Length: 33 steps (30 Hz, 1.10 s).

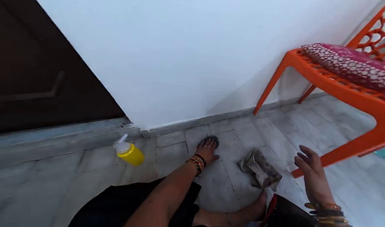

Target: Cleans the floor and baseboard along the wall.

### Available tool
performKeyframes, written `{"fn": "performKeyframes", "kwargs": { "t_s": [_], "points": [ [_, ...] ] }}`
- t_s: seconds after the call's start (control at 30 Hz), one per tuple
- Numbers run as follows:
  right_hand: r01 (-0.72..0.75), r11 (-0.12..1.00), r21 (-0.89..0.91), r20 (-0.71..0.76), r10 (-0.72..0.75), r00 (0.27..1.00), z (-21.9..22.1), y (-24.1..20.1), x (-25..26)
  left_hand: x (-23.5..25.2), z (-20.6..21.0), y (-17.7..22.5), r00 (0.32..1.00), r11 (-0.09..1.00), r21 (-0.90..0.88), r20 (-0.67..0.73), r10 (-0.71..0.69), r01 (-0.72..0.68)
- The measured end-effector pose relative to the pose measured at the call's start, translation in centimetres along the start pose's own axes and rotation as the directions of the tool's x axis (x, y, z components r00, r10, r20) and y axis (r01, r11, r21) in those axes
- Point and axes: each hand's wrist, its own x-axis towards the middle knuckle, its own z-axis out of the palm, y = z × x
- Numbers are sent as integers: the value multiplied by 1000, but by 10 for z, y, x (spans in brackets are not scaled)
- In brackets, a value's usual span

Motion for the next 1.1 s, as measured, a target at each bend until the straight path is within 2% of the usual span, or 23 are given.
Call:
{"fn": "performKeyframes", "kwargs": {
  "t_s": [0.07, 0.17, 0.3, 0.37, 0.47, 0.57, 0.7, 0.8, 0.87, 0.93, 1.0, 1.1],
  "points": [
    [-23, 999, -45, 89, 27, 996, 5, 7, 2, 14, 5, 7, 998, 998, -24, -23, -58, 58],
    [-60, 992, -111, 196, 81, 977, 11, 17, 5, 30, 10, -6, 987, 991, -67, -103, -124, 118],
    [-87, 983, -159, 267, 128, 955, 11, 21, 9, 28, 8, -57, 926, 954, -174, -248, -284, 246],
    [-78, 982, -171, 284, 125, 951, 11, 23, 9, 11, 0, -87, 887, 911, -190, -225, -402, 365],
    [-65, 980, -190, 313, 124, 942, 10, 23, 8, -15, -5, -116, 788, 803, -280, -195, -584, 526],
    [-34, 974, -222, 333, 109, 937, 8, 22, 5, -26, 2, -126, 609, 632, -468, -225, -761, 617],
    [16, 969, -247, 381, 82, 921, 6, 23, 0, -29, -7, -138, 482, 506, -543, -201, -853, 670],
    [-4, 970, -242, 398, 104, 912, 7, 23, 1, -23, -12, -147, 419, 449, -566, -193, -887, 692],
    [-13, 972, -237, 412, 113, 904, 10, 21, 1, -18, -14, -149, 398, 427, -551, -179, -900, 717],
    [-3, 974, -225, 438, 104, 893, 14, 18, 3, -13, -13, -147, 409, 439, -541, -183, -894, 718],
    [0, 977, -214, 471, 104, 876, 19, 12, 3, -7, -15, -139, 457, 476, -516, -173, -872, 712],
    [37, 977, -210, 522, 80, 849, 29, 7, 2, 10, -14, -109, 589, 600, -432, -176, -788, 673]
  ]
}}
